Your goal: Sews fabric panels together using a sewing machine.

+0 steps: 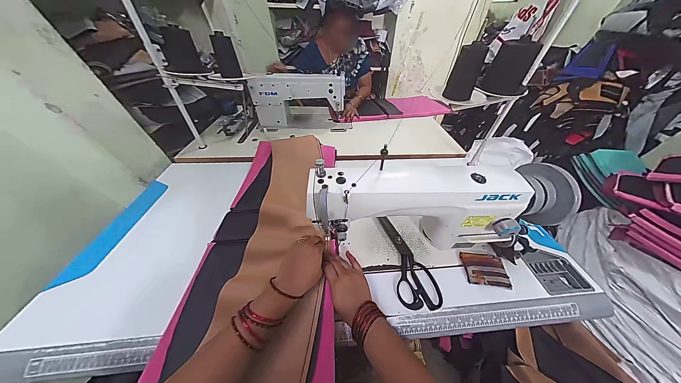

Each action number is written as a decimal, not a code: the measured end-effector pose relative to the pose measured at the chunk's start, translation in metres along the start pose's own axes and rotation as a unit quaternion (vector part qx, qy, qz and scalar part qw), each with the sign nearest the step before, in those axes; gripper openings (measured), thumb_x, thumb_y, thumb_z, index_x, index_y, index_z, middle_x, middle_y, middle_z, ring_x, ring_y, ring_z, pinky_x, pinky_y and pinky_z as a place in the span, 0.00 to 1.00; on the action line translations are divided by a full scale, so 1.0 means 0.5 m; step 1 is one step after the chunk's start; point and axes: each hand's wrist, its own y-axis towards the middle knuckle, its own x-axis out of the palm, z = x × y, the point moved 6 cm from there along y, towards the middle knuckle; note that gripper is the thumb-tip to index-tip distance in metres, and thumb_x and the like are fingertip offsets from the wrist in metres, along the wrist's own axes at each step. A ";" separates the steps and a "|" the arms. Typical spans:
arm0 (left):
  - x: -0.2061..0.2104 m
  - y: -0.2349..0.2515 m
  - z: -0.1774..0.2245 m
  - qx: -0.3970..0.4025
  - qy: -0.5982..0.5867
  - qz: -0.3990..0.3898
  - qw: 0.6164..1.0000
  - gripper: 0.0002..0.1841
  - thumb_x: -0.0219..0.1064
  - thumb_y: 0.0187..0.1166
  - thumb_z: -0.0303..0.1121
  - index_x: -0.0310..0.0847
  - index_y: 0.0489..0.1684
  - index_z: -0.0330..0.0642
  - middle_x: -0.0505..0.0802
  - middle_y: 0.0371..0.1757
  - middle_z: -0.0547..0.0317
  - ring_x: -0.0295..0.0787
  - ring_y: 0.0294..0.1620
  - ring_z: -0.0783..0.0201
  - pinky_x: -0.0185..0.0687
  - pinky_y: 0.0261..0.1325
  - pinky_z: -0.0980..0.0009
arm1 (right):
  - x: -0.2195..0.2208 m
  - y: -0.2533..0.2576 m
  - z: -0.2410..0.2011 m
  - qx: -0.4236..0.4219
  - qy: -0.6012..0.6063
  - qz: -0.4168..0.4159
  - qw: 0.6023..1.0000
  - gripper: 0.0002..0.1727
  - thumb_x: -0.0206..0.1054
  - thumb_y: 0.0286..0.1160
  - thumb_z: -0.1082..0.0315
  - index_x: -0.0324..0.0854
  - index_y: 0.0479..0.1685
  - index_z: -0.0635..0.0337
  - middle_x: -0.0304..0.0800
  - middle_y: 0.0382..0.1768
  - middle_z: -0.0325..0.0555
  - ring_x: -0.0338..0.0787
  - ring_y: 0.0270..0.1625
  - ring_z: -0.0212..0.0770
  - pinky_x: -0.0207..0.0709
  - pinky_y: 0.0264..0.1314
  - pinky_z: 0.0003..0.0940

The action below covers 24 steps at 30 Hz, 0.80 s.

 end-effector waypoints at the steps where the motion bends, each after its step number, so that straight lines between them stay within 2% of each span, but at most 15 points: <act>1: -0.001 0.003 0.002 -0.010 0.004 -0.008 1.000 0.18 0.57 0.81 0.24 0.85 0.65 0.31 0.86 0.73 0.41 0.79 0.79 0.42 0.71 0.79 0.47 | -0.001 0.005 0.002 0.012 0.008 -0.011 1.000 0.17 0.56 0.79 0.80 0.89 0.58 0.68 0.89 0.71 0.52 0.83 0.79 0.51 0.63 0.85 0.61; 7: 0.002 0.025 -0.003 -0.033 -0.002 0.031 0.999 0.17 0.54 0.86 0.26 0.85 0.63 0.29 0.86 0.74 0.40 0.79 0.79 0.43 0.71 0.80 0.48 | 0.003 0.041 0.021 0.076 0.018 -0.126 0.989 0.24 0.46 0.86 0.78 0.79 0.75 0.66 0.78 0.82 0.48 0.69 0.89 0.46 0.49 0.93 0.56; 10: 0.006 0.021 -0.009 -0.018 -0.032 0.080 0.996 0.18 0.53 0.86 0.27 0.87 0.62 0.31 0.87 0.73 0.41 0.80 0.79 0.44 0.71 0.81 0.49 | 0.006 0.042 0.027 0.063 0.017 -0.143 0.988 0.25 0.47 0.85 0.79 0.76 0.77 0.66 0.74 0.84 0.51 0.66 0.91 0.48 0.50 0.93 0.56; 12: 0.016 -0.002 -0.014 0.025 -0.060 0.133 0.989 0.18 0.53 0.86 0.26 0.87 0.63 0.31 0.87 0.73 0.41 0.80 0.79 0.44 0.70 0.83 0.50 | 0.006 0.031 0.029 0.056 0.058 -0.143 0.986 0.26 0.49 0.82 0.81 0.76 0.78 0.66 0.72 0.85 0.52 0.63 0.92 0.50 0.50 0.94 0.55; 14: 0.023 -0.043 -0.018 0.082 -0.100 0.181 0.975 0.19 0.54 0.85 0.26 0.87 0.64 0.30 0.88 0.73 0.41 0.79 0.80 0.40 0.67 0.85 0.45 | -0.001 0.011 0.036 0.042 0.116 -0.089 0.988 0.28 0.52 0.77 0.84 0.79 0.76 0.64 0.74 0.84 0.52 0.66 0.91 0.51 0.53 0.93 0.55; 16: 0.036 -0.091 -0.020 0.108 -0.118 0.174 0.972 0.20 0.54 0.84 0.27 0.86 0.68 0.33 0.86 0.76 0.44 0.74 0.83 0.38 0.63 0.85 0.40 | -0.016 -0.018 0.044 0.033 0.185 -0.003 0.982 0.25 0.53 0.76 0.86 0.85 0.69 0.65 0.82 0.77 0.55 0.78 0.83 0.54 0.64 0.88 0.52; 18: 0.056 -0.132 -0.020 0.122 -0.095 0.197 0.968 0.21 0.55 0.82 0.30 0.87 0.68 0.35 0.86 0.77 0.47 0.76 0.82 0.37 0.65 0.81 0.34 | -0.024 -0.044 0.048 0.023 0.214 0.040 0.976 0.26 0.53 0.72 0.85 0.88 0.65 0.65 0.86 0.74 0.54 0.84 0.77 0.54 0.71 0.83 0.49; 21: 0.071 -0.147 -0.014 0.116 -0.063 0.225 0.965 0.20 0.58 0.81 0.29 0.87 0.68 0.37 0.87 0.77 0.49 0.78 0.80 0.38 0.69 0.77 0.32 | -0.018 -0.053 0.029 -0.036 0.133 0.045 0.989 0.27 0.59 0.64 0.82 0.89 0.64 0.62 0.86 0.73 0.52 0.83 0.76 0.59 0.74 0.78 0.53; 24: 0.065 -0.137 -0.009 0.100 -0.035 0.213 0.971 0.19 0.60 0.81 0.26 0.88 0.68 0.40 0.87 0.77 0.53 0.79 0.80 0.40 0.71 0.76 0.33 | -0.014 -0.047 0.012 -0.045 0.043 0.023 0.998 0.27 0.62 0.64 0.79 0.89 0.66 0.59 0.86 0.75 0.45 0.84 0.75 0.58 0.79 0.68 0.56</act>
